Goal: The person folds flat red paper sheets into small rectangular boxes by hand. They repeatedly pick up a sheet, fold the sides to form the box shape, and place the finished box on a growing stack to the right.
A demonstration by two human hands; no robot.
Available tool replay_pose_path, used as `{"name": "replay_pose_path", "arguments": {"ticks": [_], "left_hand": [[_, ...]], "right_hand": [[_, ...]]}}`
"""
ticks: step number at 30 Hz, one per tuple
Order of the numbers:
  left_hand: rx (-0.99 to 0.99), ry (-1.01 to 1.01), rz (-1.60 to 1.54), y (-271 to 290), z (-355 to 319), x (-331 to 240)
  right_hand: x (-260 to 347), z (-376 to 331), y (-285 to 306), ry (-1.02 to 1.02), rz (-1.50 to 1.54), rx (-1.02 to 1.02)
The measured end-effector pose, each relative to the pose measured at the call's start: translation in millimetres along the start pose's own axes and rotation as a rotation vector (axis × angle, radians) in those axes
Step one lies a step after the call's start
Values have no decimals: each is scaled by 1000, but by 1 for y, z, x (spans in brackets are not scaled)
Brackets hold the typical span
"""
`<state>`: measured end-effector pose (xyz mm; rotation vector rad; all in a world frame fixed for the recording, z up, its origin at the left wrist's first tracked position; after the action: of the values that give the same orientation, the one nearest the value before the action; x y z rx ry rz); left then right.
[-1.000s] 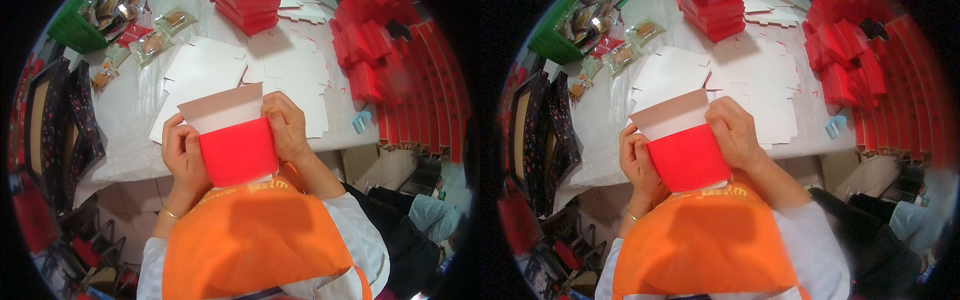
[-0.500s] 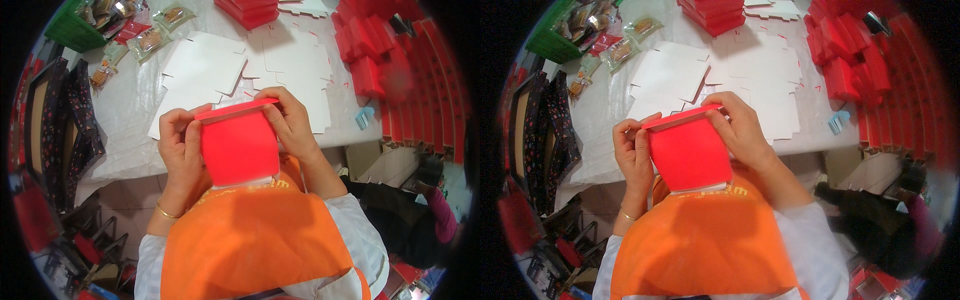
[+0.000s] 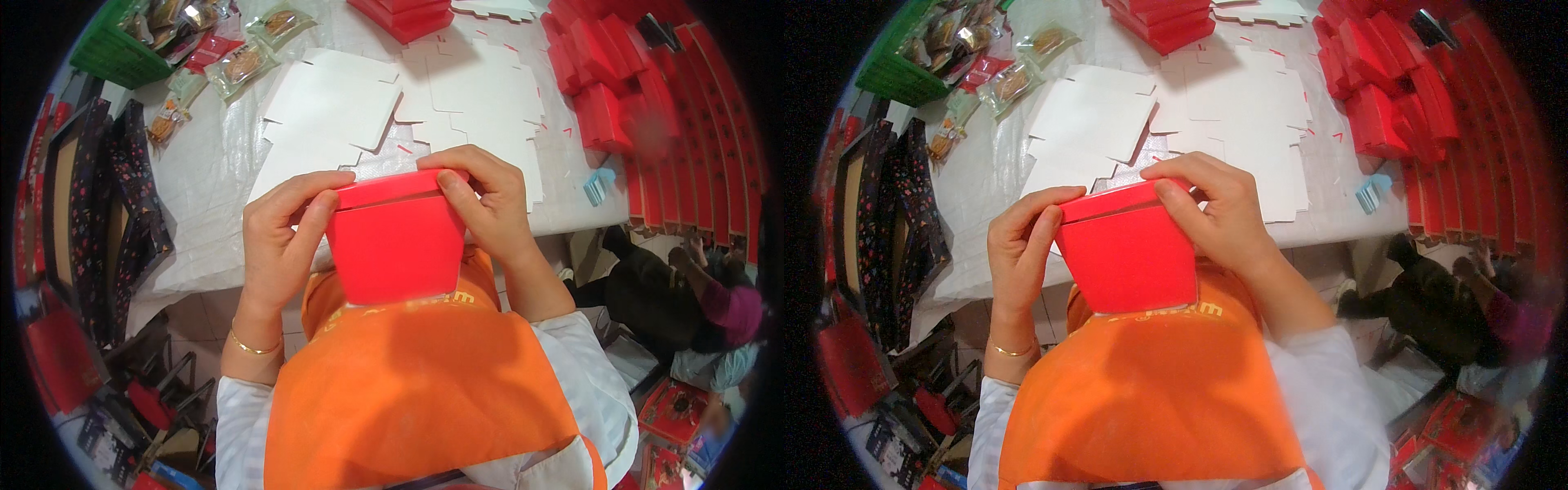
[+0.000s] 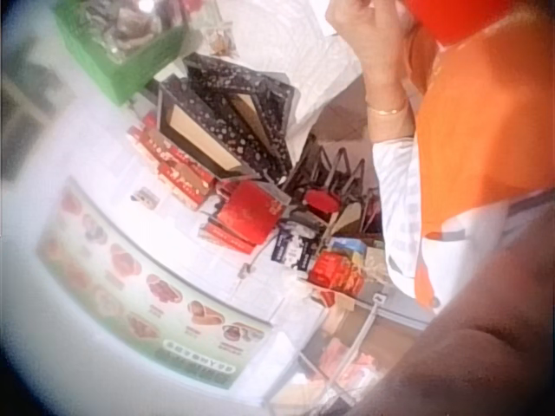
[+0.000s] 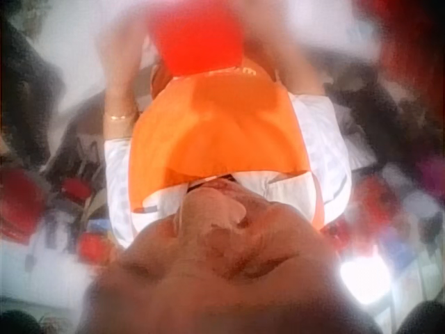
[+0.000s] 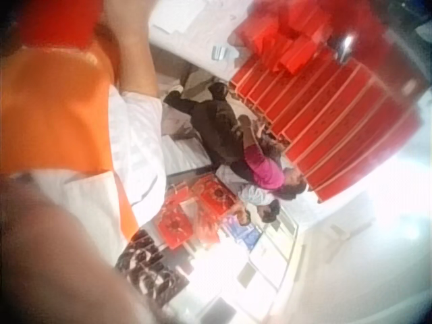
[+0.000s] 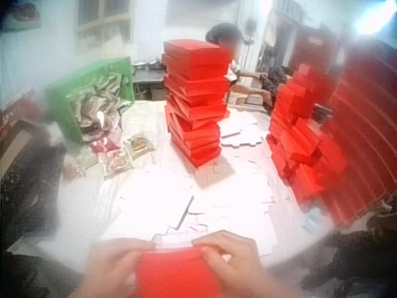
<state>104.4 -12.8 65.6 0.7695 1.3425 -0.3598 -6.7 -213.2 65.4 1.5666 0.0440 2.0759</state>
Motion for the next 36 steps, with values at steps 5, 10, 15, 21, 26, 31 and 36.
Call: {"name": "replay_pose_path", "arguments": {"ticks": [5,10,15,21,26,31,36], "left_hand": [[-39,-49,-58,-3,-1,6],[-5,-23,-49,-6,-4,4],[-16,-191,-51,-15,-10,6],[-71,-94,-241,-49,-25,34],[-96,-145,-249,-52,-19,32],[-86,-152,-249,-56,-16,31],[-60,-128,-179,-59,1,30]], "right_hand": [[-8,-8,-8,-26,236,11],[-5,-20,-12,52,188,15],[1,-23,-9,193,79,-1],[1,-30,-16,258,-22,48],[4,-31,-11,350,-93,59],[-2,-37,-8,313,-92,59],[2,-18,-2,145,-188,197]]}}
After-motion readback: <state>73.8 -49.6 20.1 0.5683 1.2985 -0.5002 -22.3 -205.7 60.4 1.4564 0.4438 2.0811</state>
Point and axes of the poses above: each hand's wrist, its own z-axis towards the middle knuckle, its own y-axis out of the back of the hand, x = y × z, the point moved 6 cm from there along z, towards the middle knuckle, and after that the axes turned 6 degrees about y, right-handed, at the moved point
